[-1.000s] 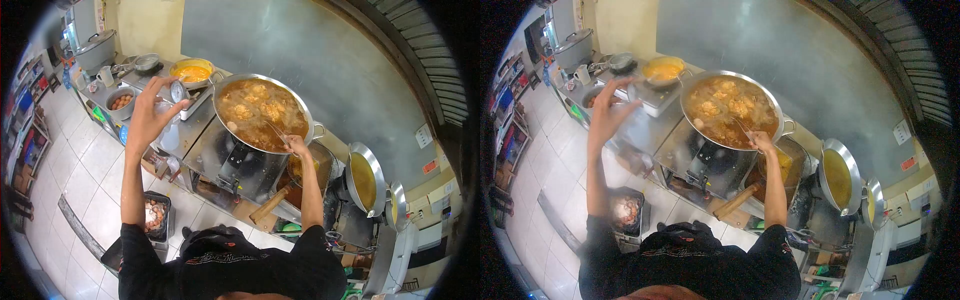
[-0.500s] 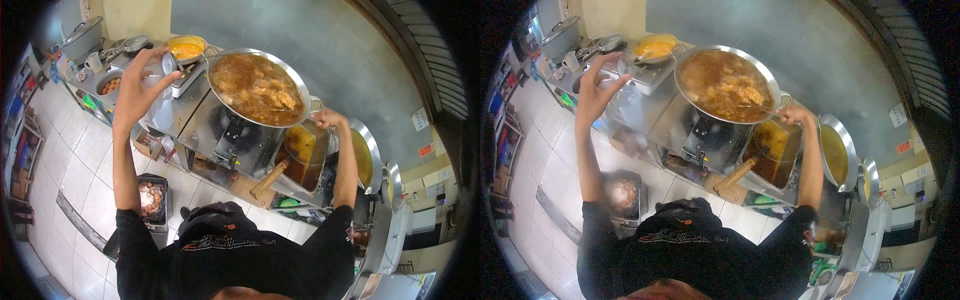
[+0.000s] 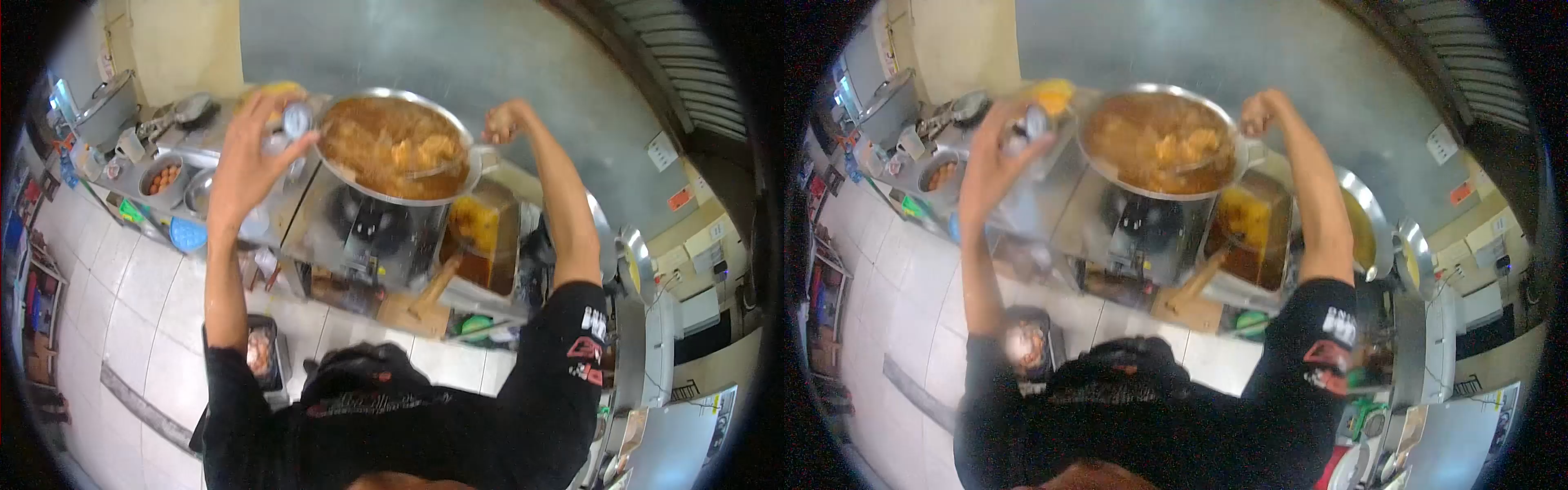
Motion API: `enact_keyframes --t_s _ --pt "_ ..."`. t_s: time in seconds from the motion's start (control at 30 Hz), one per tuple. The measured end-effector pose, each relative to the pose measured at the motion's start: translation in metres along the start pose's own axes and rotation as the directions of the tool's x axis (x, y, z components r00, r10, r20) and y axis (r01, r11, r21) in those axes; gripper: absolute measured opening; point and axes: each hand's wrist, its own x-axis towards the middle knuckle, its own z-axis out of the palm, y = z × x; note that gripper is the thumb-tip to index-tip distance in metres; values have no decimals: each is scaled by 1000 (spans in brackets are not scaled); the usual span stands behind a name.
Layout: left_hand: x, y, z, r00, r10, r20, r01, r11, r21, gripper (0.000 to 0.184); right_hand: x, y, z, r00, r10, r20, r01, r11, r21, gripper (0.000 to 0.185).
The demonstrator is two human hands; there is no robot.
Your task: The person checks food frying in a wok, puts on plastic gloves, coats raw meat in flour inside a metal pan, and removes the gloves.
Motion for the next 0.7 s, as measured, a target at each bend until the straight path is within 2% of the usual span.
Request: enact_keyframes --t_s 0.07,0.2,0.27,0.4,0.47,0.5,0.57,0.6,0.63,0.7 --pt "-3 -1 -5 996 -91 15 92 995 -50 44 -13 4 -10 994 6 106 10 989 -146 26" --pt "-8 -2 -10 992 -124 32 123 992 40 44 -38 26 -24 981 -51 187 73 991 -112 28" --pt "-8 -9 -6 996 -86 14 85 993 77 44 -77 26 -24 997 -5 81 19 983 -182 31" --pt "-5 -11 -3 997 -80 5 79 989 126 44 -104 40 -12 994 -110 -25 95 937 -337 28" --pt "-1 -8 1 990 -138 32 135 987 86 44 -122 34 16 964 -92 -249 -20 911 -411 30" --pt "1 -10 4 989 -144 35 140 986 96 44 -123 33 31 965 -100 -242 -9 911 -412 30" --pt "3 -12 15 997 -72 24 68 989 129 44 -126 41 59 889 -187 -418 -43 875 -483 25" --pt "5 -10 18 997 -72 32 67 989 134 44 -126 54 71 779 -360 -513 -32 795 -606 15" --pt "6 -7 22 998 -57 36 52 989 138 44 -126 63 82 783 -358 -509 -26 798 -602 15" --pt "12 4 29 999 -32 42 25 990 142 45 -128 81 96 606 -478 -635 -32 784 -620 10"
